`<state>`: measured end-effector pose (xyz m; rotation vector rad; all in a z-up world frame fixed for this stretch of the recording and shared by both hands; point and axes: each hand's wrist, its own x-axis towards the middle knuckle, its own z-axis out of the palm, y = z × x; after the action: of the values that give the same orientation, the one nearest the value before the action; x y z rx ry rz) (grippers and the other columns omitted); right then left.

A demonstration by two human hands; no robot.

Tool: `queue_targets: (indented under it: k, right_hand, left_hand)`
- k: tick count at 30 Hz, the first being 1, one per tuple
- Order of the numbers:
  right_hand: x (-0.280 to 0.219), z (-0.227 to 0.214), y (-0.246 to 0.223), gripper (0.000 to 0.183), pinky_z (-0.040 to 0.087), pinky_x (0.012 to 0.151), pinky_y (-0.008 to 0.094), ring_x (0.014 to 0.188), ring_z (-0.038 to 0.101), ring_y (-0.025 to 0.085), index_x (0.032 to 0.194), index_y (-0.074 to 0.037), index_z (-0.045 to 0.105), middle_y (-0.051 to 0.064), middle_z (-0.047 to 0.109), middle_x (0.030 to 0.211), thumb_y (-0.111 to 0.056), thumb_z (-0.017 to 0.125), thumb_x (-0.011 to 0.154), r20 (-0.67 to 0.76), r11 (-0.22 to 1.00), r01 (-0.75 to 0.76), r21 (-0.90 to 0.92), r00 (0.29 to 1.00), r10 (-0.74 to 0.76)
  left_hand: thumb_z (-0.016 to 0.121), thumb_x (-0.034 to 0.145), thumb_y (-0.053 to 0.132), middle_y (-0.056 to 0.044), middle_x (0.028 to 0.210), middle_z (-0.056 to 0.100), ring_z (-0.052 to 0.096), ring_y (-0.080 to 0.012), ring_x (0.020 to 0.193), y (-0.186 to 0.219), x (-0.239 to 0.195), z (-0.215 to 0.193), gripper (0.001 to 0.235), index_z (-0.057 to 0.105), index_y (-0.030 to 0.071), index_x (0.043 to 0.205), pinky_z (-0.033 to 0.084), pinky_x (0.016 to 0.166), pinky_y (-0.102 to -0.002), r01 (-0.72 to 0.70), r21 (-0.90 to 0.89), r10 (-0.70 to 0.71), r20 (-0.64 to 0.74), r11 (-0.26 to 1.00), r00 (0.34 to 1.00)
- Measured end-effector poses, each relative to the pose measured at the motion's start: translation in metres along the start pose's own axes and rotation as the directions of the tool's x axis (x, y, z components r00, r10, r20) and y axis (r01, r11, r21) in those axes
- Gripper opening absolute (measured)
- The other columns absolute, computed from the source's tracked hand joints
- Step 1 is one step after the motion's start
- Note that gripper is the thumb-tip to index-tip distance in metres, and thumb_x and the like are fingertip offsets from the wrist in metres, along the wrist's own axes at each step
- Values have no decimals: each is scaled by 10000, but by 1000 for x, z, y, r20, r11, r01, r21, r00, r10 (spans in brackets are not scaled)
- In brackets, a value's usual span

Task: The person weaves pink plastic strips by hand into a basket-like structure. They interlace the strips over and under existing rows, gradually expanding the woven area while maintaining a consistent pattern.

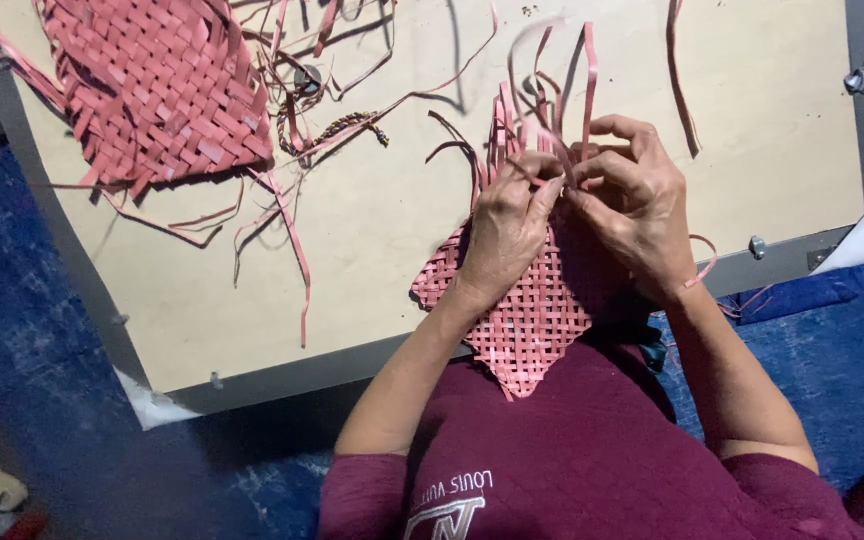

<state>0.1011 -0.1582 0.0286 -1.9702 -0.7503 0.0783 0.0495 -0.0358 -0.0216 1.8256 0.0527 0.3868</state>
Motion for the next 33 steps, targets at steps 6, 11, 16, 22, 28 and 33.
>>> queue_targets:
  k: [6,11,16,22,28,33]
  right_hand:
    - [-23,-1,28,100,448,653,325,757,514,256,876,-64,674,126,402,898,-96,755,826,-25,972,63,-225,997,-70]
    - [-44,14,46,111,399,496,197,489,465,143,846,-145,721,7,458,632,-53,714,784,-47,822,243,-515,949,-311]
    - [-41,8,33,192,416,519,318,516,459,213,950,-104,706,47,443,631,-142,704,762,29,813,350,-465,924,-381]
    - [-41,13,35,119,419,508,265,499,474,179,868,-195,725,1,463,602,-110,703,788,-12,686,344,-641,889,-458]
    - [-45,13,35,143,427,562,223,568,510,149,908,-261,689,-31,477,642,-168,668,801,35,629,293,-720,921,-389]
    - [-42,13,29,82,408,561,228,600,575,206,818,-214,685,8,533,578,-274,669,871,37,671,134,-730,987,-157]
  left_hand:
    - [519,889,128,-151,834,585,601,-296,800,-18,-1,-1,136,559,16,954,492,794,-419,-61,-39,62,35,997,997]
    - [528,836,-4,-105,840,555,600,-247,811,-6,3,-14,202,608,99,990,517,783,-362,-8,-24,12,152,1000,988]
    - [577,777,-66,-112,836,467,593,-261,774,10,11,-14,148,601,16,898,536,701,-375,-10,53,3,113,999,994]
    - [586,745,-92,-103,814,433,573,-254,758,4,16,-17,161,606,-9,882,527,695,-358,19,131,-45,201,991,979]
    - [652,679,-56,-112,776,481,606,-296,744,-15,25,-10,163,639,10,827,535,648,-387,18,171,-68,289,985,955]
    - [601,677,-49,-99,810,504,635,-294,756,-20,25,5,286,550,35,946,555,640,-406,31,362,-133,260,932,956]
